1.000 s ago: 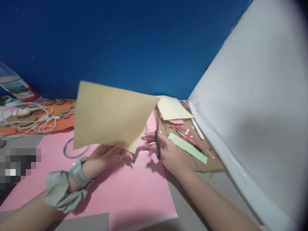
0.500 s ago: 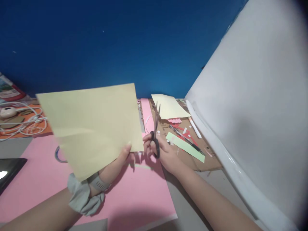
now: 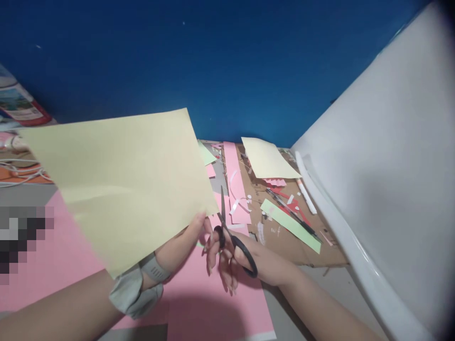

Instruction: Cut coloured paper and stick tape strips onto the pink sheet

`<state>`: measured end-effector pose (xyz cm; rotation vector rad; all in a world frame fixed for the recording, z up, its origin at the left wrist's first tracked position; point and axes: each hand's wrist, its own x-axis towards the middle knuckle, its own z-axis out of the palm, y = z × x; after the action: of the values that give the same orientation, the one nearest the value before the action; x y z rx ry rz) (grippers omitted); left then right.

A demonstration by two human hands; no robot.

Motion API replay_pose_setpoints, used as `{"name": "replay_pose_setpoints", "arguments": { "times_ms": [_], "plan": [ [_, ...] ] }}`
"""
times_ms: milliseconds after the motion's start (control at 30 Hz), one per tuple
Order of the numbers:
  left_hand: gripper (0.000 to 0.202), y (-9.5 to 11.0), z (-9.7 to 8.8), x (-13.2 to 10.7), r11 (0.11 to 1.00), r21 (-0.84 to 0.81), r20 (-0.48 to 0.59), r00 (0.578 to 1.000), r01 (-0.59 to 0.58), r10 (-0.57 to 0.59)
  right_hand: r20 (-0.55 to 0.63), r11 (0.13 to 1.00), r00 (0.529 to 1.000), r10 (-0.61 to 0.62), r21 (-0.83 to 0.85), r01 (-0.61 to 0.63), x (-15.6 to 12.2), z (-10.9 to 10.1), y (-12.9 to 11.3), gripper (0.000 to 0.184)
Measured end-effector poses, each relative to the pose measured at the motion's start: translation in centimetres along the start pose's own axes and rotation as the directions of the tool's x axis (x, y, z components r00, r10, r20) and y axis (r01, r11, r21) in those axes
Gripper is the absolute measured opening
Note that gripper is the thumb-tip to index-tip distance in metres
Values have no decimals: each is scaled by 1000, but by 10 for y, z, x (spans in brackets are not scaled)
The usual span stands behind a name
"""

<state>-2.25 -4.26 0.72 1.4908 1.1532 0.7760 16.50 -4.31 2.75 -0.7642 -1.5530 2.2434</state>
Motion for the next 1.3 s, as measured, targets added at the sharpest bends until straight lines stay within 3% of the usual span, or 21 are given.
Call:
{"name": "replay_pose_setpoints", "arguments": {
  "times_ms": [100, 167, 300, 400, 567, 767, 967, 1133, 1300],
  "plan": [
    [48, 5, 0, 0, 994, -88, -92, 993, 61, -69, -37, 999, 999, 24, -40, -26, -1, 2, -1, 55],
    [48, 6, 0, -1, 998, -51, -101, 994, 29, -34, -57, 996, 997, 56, -73, -60, -1, 5, -2, 47],
    [51, 8, 2, -3, 997, -67, -32, 998, -49, 47, -96, 988, 993, 72, -130, -85, -2, 8, -5, 28],
    [52, 9, 3, -2, 992, -124, 2, 1000, -29, 29, -135, 978, 988, 68, -186, -93, -4, 8, -6, 14],
    [57, 8, 3, -2, 990, -141, 62, 997, -29, 38, -126, 968, 987, 95, -220, -121, -6, 5, -9, 19],
    [56, -1, 3, -6, 982, -178, 54, 996, -67, 78, -48, 974, 993, 110, -194, -117, -6, 5, -17, 26],
    [54, 0, 7, -6, 927, -370, 163, 978, -62, 131, -104, 960, 991, 80, -261, -104, -6, 8, -17, 33],
    [59, 6, 7, -4, 958, -282, 191, 982, 41, 15, -199, 901, 978, 68, -408, -146, -7, 7, -14, 30],
    [54, 4, 5, -4, 972, -228, 119, 992, 55, -28, -200, 894, 976, 85, -417, -163, -7, 6, -18, 29]
  ]
}}
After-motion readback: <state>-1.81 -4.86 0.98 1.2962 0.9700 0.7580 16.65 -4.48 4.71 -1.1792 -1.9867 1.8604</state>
